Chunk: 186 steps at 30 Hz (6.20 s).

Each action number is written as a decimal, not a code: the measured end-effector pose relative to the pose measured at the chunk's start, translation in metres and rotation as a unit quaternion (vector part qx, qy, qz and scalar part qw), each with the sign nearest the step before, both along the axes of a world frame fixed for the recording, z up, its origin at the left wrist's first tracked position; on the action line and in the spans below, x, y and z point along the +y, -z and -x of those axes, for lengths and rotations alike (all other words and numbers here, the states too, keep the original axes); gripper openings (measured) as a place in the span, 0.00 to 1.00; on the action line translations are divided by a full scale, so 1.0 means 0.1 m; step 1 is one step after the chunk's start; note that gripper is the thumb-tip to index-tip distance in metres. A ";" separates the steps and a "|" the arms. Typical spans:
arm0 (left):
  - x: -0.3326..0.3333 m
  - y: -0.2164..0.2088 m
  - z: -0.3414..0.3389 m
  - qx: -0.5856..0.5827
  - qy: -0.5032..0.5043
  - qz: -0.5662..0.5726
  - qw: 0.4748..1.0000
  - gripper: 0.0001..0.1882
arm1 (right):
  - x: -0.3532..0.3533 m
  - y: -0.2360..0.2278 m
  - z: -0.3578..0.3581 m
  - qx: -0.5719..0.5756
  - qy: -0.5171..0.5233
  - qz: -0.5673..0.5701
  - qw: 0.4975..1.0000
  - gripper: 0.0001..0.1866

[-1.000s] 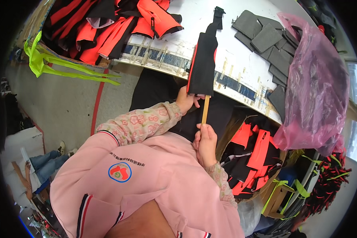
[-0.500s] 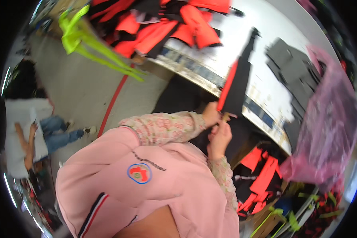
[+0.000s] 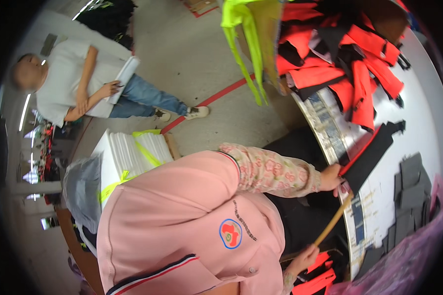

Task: Assembling life jackets by stuffing foam inserts into fabric pockets using a wooden stick.

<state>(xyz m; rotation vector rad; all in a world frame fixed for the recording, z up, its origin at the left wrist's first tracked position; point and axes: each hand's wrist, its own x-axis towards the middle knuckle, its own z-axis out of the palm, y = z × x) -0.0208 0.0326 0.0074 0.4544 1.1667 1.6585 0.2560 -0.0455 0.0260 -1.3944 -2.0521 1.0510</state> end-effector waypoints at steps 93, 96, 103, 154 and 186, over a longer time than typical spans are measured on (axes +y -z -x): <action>-0.14 -0.15 0.18 0.020 0.160 0.050 0.986 0.20 | 2.52 -0.55 0.63 -0.338 -0.019 -0.191 0.921 0.34; -0.16 -0.20 0.17 0.017 0.154 0.049 0.987 0.18 | 2.44 -0.53 0.66 -0.360 -0.010 -0.175 0.916 0.36; -0.14 -0.25 0.20 -0.008 0.181 0.054 0.982 0.16 | 2.15 -0.94 0.12 -0.150 -0.012 -0.067 0.986 0.16; -0.37 0.31 -0.08 -0.163 0.138 -0.038 0.976 0.11 | 0.48 -0.53 1.62 -0.161 -0.159 -0.353 0.908 0.18; -0.38 0.73 -0.24 0.044 0.105 -0.005 0.993 0.22 | 0.99 -0.16 2.03 -0.166 -0.187 -0.176 0.952 0.04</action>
